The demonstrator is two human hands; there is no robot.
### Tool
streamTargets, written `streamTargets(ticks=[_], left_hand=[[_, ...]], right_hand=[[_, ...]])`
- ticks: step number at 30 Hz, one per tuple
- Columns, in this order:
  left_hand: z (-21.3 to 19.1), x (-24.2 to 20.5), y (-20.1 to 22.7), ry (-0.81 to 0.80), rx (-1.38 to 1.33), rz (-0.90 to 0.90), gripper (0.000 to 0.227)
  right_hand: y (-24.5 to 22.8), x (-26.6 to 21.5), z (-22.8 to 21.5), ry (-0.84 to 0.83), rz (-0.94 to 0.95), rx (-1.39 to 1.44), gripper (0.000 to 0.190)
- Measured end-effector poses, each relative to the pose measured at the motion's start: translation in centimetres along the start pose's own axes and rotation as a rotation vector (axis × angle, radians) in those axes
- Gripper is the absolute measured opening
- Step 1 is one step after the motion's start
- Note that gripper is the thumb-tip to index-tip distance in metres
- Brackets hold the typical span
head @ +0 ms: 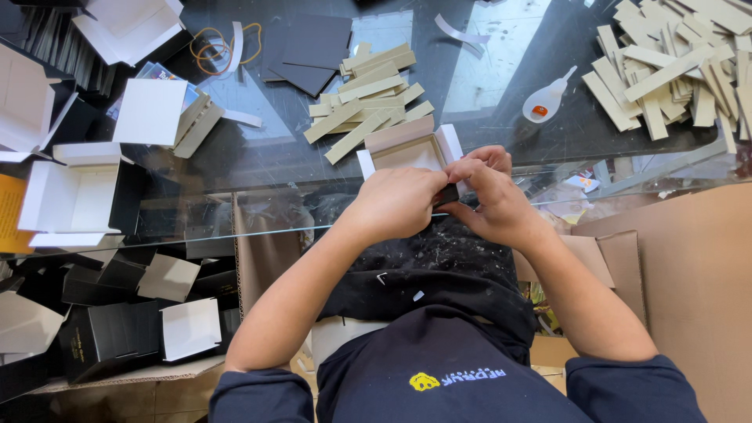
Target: The person assembles small rectangular boxes by folding white cardboard inserts, inserting beige cardboard dividers, and placing black lids on top. The person repeats this process for multiple boxes on a glass table.
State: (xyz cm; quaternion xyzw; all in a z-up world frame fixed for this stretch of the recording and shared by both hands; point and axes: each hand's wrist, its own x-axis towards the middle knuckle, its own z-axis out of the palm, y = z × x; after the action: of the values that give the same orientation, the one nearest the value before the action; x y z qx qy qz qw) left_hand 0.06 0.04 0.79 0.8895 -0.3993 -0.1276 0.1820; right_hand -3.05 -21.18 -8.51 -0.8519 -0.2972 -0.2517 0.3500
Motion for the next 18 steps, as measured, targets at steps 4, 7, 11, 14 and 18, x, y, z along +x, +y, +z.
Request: streamTargets(ticks=[4,7,11,14,18], left_hand=[[-0.3,-0.5,0.3,-0.039,-0.011,-0.008,0.024],[0.5,-0.5,-0.2,0.002,0.015,-0.012,0.022],[1.7,-1.6,-0.7,0.238,0.024,0.03,0.023],[2.1,-4.4,-0.9,0.437,0.211,0.092,0.035],[4.4,-5.9,-1.9,0.594,0.507,0.11,0.01]], right_hand=[[-0.4,0.0,0.2,-0.004,-0.018,-0.011,0.041],[-0.7,0.2,0.1,0.028,-0.06,-0.006,0.043],[-1.0,0.4,0.0,0.039,-0.139,-0.137,0.028],[-1.0,0.5,-0.2,0.032,-0.141,-0.177,0.021],[-0.9,0.8,-0.4,-0.013,-0.126,-0.197,0.018]])
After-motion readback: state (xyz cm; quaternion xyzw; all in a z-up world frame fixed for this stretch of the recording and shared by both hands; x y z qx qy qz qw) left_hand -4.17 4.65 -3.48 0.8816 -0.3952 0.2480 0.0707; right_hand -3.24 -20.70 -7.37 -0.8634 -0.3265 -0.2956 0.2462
